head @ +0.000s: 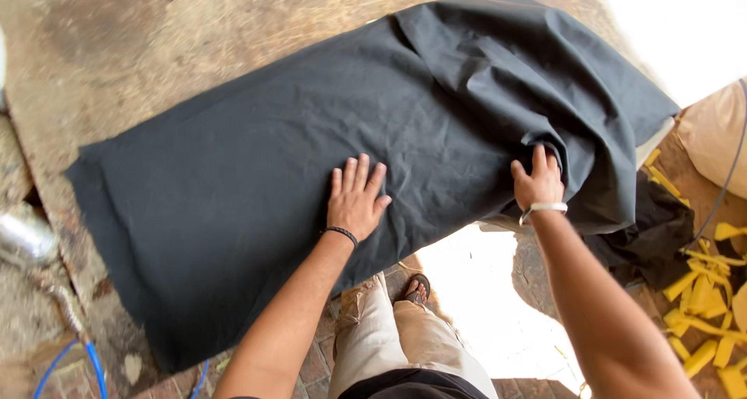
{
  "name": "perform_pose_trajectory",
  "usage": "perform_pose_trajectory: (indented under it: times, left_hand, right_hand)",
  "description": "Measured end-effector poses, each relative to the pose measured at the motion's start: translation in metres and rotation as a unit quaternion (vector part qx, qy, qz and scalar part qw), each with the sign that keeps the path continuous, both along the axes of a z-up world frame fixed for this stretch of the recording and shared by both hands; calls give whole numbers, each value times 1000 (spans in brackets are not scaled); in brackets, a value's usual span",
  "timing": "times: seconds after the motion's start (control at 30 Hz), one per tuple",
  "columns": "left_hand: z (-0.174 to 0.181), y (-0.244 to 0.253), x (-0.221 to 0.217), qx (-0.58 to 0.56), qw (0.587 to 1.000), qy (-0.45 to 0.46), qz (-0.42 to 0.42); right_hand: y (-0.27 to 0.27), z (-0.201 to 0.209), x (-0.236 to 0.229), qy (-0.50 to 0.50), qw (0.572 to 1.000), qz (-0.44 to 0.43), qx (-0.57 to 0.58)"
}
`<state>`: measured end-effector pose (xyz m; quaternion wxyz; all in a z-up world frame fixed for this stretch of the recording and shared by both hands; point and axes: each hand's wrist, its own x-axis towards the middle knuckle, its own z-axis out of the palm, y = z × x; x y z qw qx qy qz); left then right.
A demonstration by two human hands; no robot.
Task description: The person sprays a light-colored board with a spray gun, then lays a black fabric sheet over it and trims the fabric to size using shears. The person repeats the process with a second board, spraying and covering it with fabric.
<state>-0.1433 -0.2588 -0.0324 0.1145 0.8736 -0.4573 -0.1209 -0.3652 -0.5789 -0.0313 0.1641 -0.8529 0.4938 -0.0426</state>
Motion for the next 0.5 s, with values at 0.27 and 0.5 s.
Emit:
perform_pose_trajectory:
  times: [0.27,0.5]
  left_hand:
    - [1,-67,6,-15,997,27,-76]
    - [10,-72,12,5,996,39,-86]
  right_hand:
    - [-21,21,18,93,995,-36,5]
    - [-35,39,7,4,982,-136,132]
